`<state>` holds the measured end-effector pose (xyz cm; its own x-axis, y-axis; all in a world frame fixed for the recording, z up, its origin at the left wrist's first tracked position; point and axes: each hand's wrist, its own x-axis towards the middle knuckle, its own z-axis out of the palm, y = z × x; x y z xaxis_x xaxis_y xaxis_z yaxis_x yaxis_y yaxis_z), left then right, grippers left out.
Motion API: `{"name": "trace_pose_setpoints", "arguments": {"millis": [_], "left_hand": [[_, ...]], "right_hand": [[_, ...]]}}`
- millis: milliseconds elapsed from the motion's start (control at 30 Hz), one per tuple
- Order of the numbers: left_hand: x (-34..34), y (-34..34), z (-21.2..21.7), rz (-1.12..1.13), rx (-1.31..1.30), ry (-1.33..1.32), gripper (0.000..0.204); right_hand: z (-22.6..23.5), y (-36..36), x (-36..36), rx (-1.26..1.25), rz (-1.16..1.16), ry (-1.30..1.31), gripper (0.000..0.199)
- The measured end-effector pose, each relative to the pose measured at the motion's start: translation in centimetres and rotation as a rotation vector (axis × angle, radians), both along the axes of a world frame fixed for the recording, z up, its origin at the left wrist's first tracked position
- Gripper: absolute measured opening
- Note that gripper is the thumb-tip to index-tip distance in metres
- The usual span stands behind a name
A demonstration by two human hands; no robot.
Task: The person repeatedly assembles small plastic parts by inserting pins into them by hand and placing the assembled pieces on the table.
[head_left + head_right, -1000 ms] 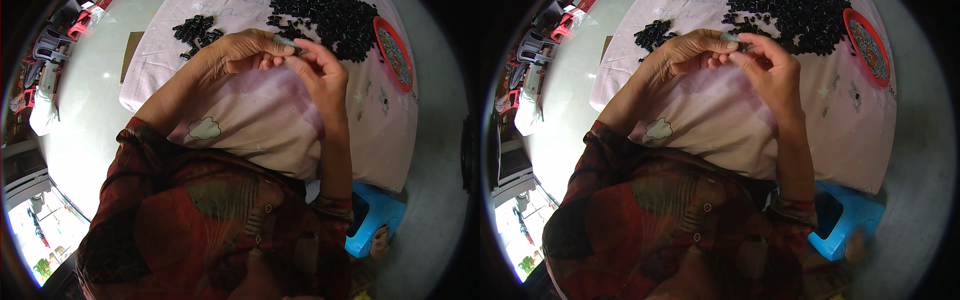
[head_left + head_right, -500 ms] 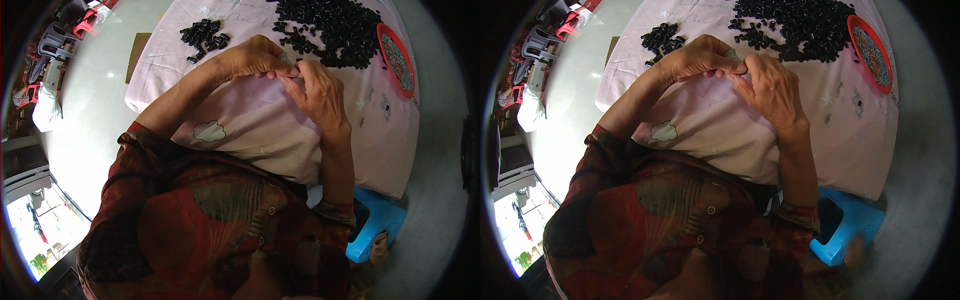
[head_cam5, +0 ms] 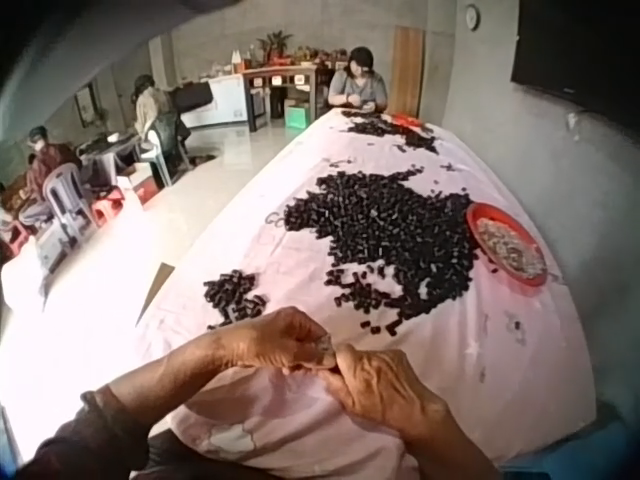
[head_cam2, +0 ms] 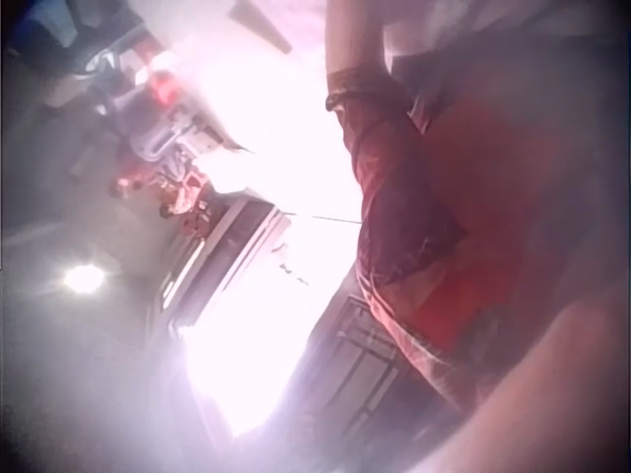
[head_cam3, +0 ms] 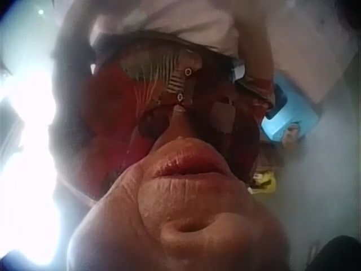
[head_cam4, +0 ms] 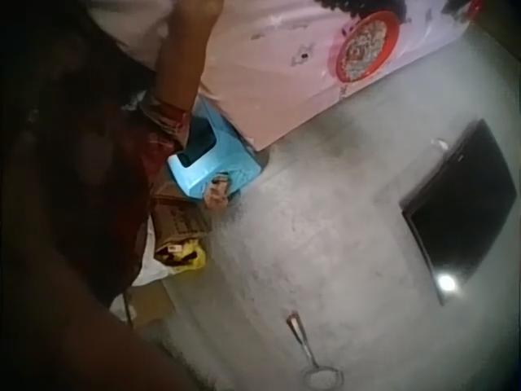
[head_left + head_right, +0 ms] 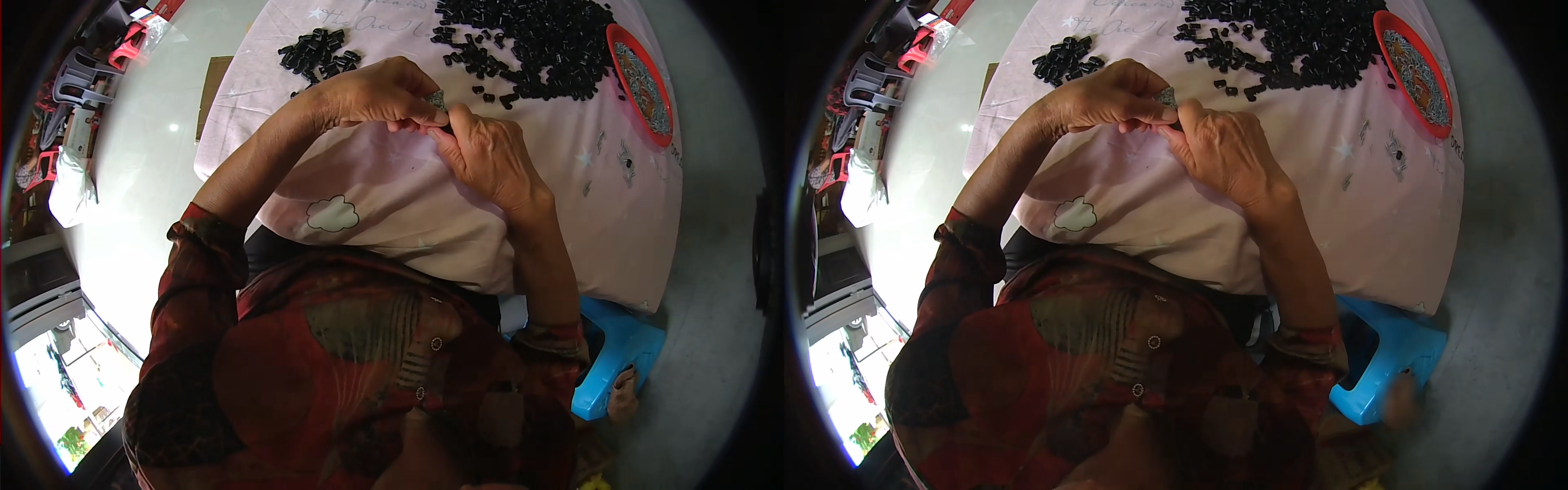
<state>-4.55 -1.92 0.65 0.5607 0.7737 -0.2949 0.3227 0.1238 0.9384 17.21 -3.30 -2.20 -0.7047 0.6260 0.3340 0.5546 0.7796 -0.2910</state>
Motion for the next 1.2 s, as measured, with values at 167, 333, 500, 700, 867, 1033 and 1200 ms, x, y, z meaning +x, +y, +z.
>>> {"name": "trace_pose_setpoints", "arguments": {"millis": [167, 333, 500, 700, 867, 1033, 1200], "left_hand": [[0.0, -0.4, 0.6, -0.019, -0.004, -0.038, 0.024], [-0.3, -1.0, 0.4, 0.153, 0.108, 0.053, 0.024], [-5.3, -1.0, 0.1, 0.382, 0.805, 0.567, 0.018], [-6.2, -1.1, 0.2, 0.546, 0.862, 0.831, 0.027], [1.5, 1.1, -1.1, 0.295, 0.877, 0.308, 0.023], [5.4, 3.7, -3.7, 0.206, 0.957, 0.353, 0.017], [5.0, 3.7, -3.5, 0.268, 0.653, 0.068, 0.019]], "right_hand": [[0.5, 0.1, 0.2, -0.033, 0.023, 0.031, 0.031], [1.8, 0.6, 1.0, 0.02, -0.039, 0.117, 0.029], [1.9, 4.5, 10.5, 0.162, -0.955, -0.029, 0.031], [0.9, 5.9, 14.4, -0.029, -1.043, -0.2, 0.029], [0.4, 5.8, 15.0, 0.074, -1.078, -0.044, 0.023], [0.0, 6.5, 15.3, 0.076, -1.006, 0.142, 0.023], [0.5, 5.6, 15.9, 0.105, -1.01, 0.17, 0.023]]}}
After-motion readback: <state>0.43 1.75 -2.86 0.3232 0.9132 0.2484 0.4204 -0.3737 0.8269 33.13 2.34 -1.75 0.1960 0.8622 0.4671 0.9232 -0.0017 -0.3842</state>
